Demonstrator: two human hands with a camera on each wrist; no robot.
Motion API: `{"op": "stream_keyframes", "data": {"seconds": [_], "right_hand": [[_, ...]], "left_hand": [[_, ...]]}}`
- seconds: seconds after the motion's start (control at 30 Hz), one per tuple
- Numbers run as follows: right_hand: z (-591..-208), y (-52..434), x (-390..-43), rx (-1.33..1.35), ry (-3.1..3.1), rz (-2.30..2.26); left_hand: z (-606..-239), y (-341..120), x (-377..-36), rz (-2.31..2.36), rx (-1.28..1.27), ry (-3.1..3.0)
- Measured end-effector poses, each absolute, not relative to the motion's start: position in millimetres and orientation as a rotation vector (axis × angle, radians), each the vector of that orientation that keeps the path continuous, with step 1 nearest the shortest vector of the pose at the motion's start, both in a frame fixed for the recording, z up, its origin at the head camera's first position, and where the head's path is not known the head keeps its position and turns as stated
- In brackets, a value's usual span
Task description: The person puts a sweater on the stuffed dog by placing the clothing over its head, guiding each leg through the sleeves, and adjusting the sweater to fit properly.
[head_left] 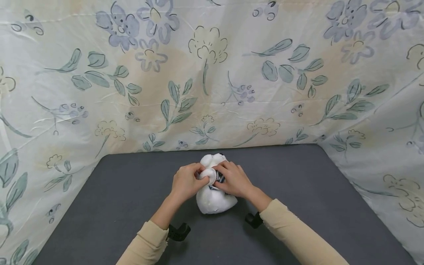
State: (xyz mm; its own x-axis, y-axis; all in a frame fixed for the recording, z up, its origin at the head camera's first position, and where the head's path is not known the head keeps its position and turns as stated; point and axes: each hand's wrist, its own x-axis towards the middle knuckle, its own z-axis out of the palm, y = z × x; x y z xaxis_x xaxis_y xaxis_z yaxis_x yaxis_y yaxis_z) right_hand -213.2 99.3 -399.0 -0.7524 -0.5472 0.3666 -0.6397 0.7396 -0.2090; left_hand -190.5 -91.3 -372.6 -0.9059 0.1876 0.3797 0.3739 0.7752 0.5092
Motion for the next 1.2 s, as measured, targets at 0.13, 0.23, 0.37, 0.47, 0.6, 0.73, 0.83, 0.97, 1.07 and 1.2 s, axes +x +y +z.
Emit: {"op": "stream_keyframes", "data": {"seconds": [0.13, 0.23, 0.37, 0.47, 0.6, 0.73, 0.83, 0.97, 1.07, 1.2], "right_hand": [[-398.6, 101.5, -212.7, 0.959, -2.67, 0.553], [-396.3, 104.9, -213.2, 0.989, -2.674, 0.71], [-392.9, 109.6, -216.3, 0.962, -2.664, 1.016], [-392.9, 115.0, -219.7, 0.833, -2.642, 1.207], [-400.6, 124.6, -224.7, 0.576, -2.652, 1.341], [-415.3, 131.2, -227.0, 0.444, -2.785, 1.356], [-424.9, 130.4, -224.3, 0.445, -2.899, 1.311], [-431.8, 124.6, -219.5, 0.481, -2.955, 1.297], [-434.9, 121.2, -218.0, 0.539, -2.962, 1.292], [-437.5, 116.6, -218.7, 0.595, -2.972, 1.36]], "left_hand": [[-372.4, -92.7, -189.4, -0.924, -0.398, -2.689], [-372.9, -94.5, -188.8, -0.98, -0.389, -2.696], [-377.2, -100.8, -190.2, -1.062, -0.389, -2.716], [-379.3, -107.6, -190.5, -1.133, -0.382, -2.755], [-379.8, -118.1, -190.0, -1.231, -0.367, -2.801], [-381.5, -127.5, -190.9, -1.298, -0.376, -2.825], [-382.3, -130.9, -191.7, -1.318, -0.374, -2.842], [-383.2, -132.9, -192.5, -1.328, -0.346, -2.867], [-385.6, -134.3, -193.5, -1.331, -0.325, -2.886], [-390.0, -135.8, -195.7, -1.324, -0.297, -2.904]]}}
